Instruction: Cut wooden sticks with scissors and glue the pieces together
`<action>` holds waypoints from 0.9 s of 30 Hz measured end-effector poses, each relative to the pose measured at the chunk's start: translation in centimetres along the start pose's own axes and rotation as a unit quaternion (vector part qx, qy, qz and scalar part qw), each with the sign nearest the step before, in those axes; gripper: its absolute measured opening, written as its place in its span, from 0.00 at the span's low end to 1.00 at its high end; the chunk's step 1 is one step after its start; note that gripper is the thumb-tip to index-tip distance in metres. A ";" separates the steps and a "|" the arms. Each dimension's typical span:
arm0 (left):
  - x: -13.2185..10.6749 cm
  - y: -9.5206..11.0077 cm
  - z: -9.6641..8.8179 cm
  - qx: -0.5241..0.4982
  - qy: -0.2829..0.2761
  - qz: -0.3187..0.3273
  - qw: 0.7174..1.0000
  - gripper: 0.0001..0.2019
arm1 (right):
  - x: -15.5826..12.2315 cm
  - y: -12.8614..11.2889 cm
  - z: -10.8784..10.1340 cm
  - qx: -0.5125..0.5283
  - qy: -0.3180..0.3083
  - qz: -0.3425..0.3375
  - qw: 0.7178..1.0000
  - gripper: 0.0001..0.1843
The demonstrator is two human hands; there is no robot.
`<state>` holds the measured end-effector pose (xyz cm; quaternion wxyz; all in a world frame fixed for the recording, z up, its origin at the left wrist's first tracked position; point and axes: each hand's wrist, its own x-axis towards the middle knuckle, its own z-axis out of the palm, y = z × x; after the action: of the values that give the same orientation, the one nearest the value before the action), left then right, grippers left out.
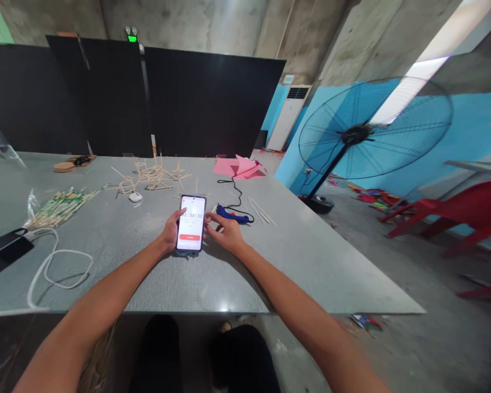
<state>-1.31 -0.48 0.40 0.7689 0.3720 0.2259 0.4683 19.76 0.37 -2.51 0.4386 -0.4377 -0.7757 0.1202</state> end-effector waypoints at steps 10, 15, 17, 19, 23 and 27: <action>0.0 -0.1 -0.3 -0.011 -0.017 -0.001 1.000 0.31 | 0.0 -0.1 0.1 -0.006 0.001 0.005 1.000 0.20; 0.1 -0.1 -0.4 -0.002 -0.013 0.003 1.000 0.31 | 0.0 -0.1 0.1 -0.009 0.000 0.004 1.000 0.21; 0.2 -0.1 -0.4 0.000 -0.013 0.004 1.000 0.31 | 0.0 -0.1 0.0 -0.011 -0.001 0.003 1.000 0.21; 0.1 -0.1 -0.4 -0.004 -0.015 0.002 1.000 0.31 | 0.0 -0.1 0.0 -0.013 -0.001 0.003 1.000 0.21; 0.1 -0.1 -0.4 -0.012 -0.020 -0.003 1.000 0.32 | 0.0 0.0 0.0 -0.015 -0.003 0.005 1.000 0.21; 0.1 -0.1 -0.4 -0.012 -0.022 -0.001 1.000 0.32 | 0.0 0.1 0.1 -0.014 -0.002 0.006 1.000 0.21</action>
<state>-1.46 -0.29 0.04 0.7781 0.3731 0.2041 0.4623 19.74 0.42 -2.59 0.4302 -0.4480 -0.7755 0.1133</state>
